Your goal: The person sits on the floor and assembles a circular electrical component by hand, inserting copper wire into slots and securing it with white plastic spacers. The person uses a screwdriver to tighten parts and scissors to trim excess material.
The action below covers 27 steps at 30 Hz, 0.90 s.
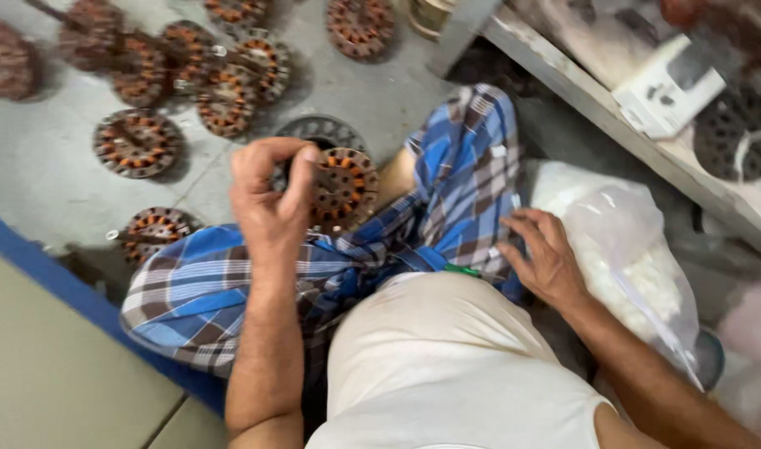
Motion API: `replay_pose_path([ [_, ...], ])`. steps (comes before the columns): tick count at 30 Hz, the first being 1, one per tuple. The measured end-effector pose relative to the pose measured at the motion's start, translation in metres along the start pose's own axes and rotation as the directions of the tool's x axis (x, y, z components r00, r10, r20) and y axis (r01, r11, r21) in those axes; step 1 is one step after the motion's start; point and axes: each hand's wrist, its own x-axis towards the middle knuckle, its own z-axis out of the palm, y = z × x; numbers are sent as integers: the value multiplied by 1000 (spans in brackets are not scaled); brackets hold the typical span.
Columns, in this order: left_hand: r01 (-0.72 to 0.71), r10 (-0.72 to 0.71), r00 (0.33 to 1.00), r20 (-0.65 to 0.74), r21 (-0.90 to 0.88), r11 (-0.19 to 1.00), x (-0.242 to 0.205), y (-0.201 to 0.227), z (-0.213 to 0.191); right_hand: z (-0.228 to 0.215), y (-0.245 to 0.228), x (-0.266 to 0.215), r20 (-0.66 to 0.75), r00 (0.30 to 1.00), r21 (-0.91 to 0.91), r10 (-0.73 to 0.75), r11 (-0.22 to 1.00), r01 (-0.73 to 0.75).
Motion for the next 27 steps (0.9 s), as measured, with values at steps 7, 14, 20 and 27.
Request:
replay_pose_path([
  [7, 60, -53, 997, 56, -140, 988, -1, -16, 0, -16, 43, -7, -20, 995, -159, 96, 982, -98],
  [14, 115, -101, 992, 71, -239, 964, -5, -26, -2, -41, 74, 9, -111, 984, -118, 139, 981, -152],
  [20, 92, -62, 993, 100, -332, 939, -8, -26, -4, -46, 62, -1, -31, 990, -9, 139, 990, -139],
  [27, 158, -133, 987, 95, -342, 926, -3, -22, -1, -9, 31, -46, 190, 963, -106, 192, 979, -174],
])
